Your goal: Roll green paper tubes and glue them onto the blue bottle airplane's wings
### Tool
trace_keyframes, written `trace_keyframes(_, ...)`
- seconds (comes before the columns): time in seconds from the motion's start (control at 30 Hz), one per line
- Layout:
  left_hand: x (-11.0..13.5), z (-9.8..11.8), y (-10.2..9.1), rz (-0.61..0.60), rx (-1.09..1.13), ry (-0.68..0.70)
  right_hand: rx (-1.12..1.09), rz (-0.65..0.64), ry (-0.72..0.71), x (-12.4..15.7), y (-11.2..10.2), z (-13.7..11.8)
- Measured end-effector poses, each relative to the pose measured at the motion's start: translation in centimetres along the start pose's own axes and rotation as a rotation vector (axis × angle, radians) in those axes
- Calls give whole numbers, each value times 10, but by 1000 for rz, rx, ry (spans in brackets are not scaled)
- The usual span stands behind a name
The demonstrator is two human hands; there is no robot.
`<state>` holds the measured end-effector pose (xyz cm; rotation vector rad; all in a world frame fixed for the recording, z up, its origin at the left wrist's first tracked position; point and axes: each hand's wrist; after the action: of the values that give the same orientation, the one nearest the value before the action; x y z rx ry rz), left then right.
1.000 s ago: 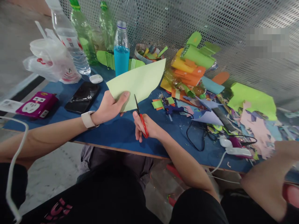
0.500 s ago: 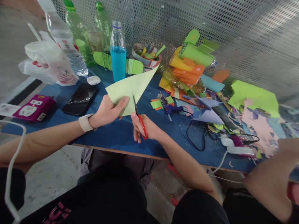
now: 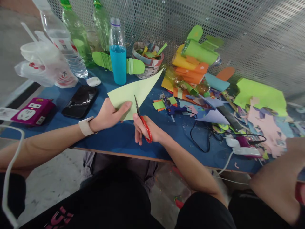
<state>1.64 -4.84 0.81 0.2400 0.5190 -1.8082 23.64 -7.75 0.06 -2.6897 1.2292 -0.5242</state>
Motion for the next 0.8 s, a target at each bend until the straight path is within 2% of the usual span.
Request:
trace_keyframes(0.33, 0, -1, 1, -18, 0, 20, -9, 27, 0, -3, 6, -2)
trace_keyframes(0.67, 3, -6, 4, -46, 52, -27, 0, 48, -1, -1, 6, -6)
trace_keyframes(0.8, 3, -7, 4, -88, 12, 25, 9, 64, -9, 1, 6, -11)
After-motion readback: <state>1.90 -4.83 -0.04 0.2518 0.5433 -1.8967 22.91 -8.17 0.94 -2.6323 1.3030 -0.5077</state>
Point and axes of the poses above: each hand's wrist, its own x-axis away from the middle knuckle, its own y-axis out of the palm, z = x × y, and after that the axes turned 8 degrees about x, right-handed
